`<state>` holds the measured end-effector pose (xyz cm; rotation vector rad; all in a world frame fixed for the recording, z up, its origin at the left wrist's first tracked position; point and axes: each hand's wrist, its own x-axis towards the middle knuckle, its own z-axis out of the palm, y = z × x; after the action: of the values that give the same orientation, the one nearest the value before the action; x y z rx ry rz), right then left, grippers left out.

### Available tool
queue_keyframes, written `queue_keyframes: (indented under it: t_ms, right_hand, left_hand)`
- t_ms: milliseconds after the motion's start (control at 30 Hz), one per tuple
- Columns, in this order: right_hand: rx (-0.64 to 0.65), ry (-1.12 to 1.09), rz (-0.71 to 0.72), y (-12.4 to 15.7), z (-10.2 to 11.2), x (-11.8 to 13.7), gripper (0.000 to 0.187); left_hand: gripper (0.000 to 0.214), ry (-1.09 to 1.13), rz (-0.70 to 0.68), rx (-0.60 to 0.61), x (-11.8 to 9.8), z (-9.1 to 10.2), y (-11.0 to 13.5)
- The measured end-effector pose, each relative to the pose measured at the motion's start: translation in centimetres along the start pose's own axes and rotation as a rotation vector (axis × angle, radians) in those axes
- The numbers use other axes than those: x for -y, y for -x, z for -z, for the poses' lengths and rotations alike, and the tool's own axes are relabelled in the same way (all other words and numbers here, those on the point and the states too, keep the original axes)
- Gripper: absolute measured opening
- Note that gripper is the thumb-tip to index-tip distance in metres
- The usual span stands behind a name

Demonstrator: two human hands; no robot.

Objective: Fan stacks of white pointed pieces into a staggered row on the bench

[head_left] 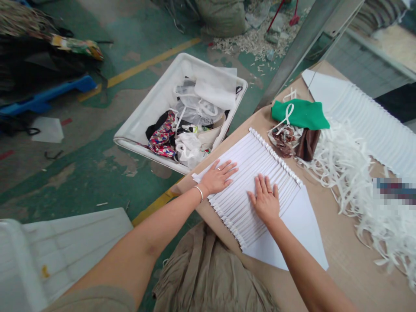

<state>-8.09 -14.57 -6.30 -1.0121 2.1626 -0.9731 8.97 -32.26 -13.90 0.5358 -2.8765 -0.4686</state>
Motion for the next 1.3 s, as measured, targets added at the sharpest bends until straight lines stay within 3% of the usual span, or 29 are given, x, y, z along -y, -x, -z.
queue_keyframes:
  t_ms: [167,267,333,400,500,567,733,933,1133,1300]
  right_hand:
    - [0.005,0.11,-0.018,1.9,1.4,-1.4,0.06]
    - [0.006,-0.024,-0.1,1.8,1.5,-0.8,0.06]
    - [-0.023,-0.26,-0.14,0.6,0.8,0.7,0.06]
    - [-0.042,-0.634,-0.23,-1.6,-0.3,2.5,0.054]
    - [-0.005,-1.123,-0.506,-4.3,-1.3,4.0,0.054]
    - [0.016,-1.248,-0.653,-4.5,-0.9,3.5,0.058]
    - [0.029,-1.219,-0.753,-2.4,1.3,2.6,0.064]
    - [0.086,-1.261,-0.686,-4.5,-0.3,3.8,0.067]
    - [0.08,-1.191,-0.769,-2.3,2.0,1.9,0.065]
    - [0.072,-1.196,-0.692,-3.9,0.1,3.3,0.061]
  left_hand:
    - [0.053,-0.021,-0.004,0.009,-0.1,0.2,0.0]
    - [0.052,-0.031,0.007,0.013,-0.7,0.1,-0.1]
    - [0.051,-0.026,-0.003,0.013,-1.5,-0.1,-0.2]
    - [0.051,-0.011,-0.035,0.019,-2.3,-0.4,-0.3]
    - [0.05,0.012,-0.068,0.036,-3.0,-0.7,-0.4]
    - [0.05,0.024,-0.064,0.037,-3.1,-0.8,-0.4]
    - [0.05,0.051,-0.054,0.025,-2.8,-0.8,-0.5]
    - [0.05,0.044,-0.049,0.028,-2.9,-0.9,-0.6]
    - [0.051,0.057,-0.052,0.023,-2.8,-0.7,-0.6]
    - [0.056,0.041,-0.044,0.025,-2.9,-0.8,-0.6]
